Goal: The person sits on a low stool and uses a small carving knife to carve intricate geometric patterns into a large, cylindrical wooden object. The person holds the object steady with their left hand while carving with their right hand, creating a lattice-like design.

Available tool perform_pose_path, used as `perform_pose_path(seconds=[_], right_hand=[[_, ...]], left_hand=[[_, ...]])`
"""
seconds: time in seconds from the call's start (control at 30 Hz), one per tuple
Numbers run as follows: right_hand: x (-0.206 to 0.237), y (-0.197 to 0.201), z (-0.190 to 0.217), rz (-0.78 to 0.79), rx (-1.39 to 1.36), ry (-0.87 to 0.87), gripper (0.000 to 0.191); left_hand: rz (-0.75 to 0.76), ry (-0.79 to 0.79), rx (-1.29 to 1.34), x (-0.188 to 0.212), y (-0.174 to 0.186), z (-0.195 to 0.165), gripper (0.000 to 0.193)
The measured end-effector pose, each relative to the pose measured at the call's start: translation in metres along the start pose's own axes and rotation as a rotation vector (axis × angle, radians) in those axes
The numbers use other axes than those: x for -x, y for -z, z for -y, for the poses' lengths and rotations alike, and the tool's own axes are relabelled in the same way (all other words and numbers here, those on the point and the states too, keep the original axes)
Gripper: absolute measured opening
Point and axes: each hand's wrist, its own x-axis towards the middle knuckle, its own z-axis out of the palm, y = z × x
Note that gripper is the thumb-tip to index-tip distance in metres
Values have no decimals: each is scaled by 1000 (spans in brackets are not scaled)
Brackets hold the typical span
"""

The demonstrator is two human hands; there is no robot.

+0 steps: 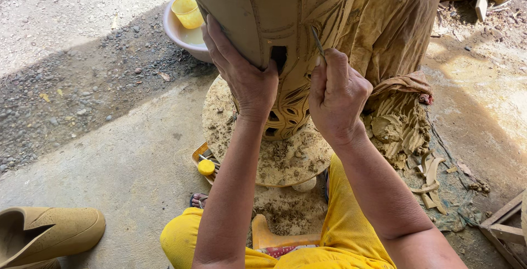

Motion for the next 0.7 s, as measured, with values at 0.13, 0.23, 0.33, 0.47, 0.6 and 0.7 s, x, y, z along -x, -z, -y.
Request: perform_pose_path(seconds=[0.13,0.23,0.33,0.47,0.6,0.7], right_hand=[[0,1,1,20,16,-5,9],[-2,2,0,30,41,4,10],[-3,1,-1,41,51,7,14],[1,-1,-3,41,8,1,18],[6,-3,-5,45,-5,-8,19],[9,-5,-8,45,0,-17,20]], left_hand=[[-1,-6,5,0,1,-1,127],[-6,-16,3,0,1,-1,128],[13,-1,2,0,1,-2,128],[10,-1,17,1,2,-2,127],[16,-8,9,1,3,-3,128],[11,-22,-4,0,3,-2,130]])
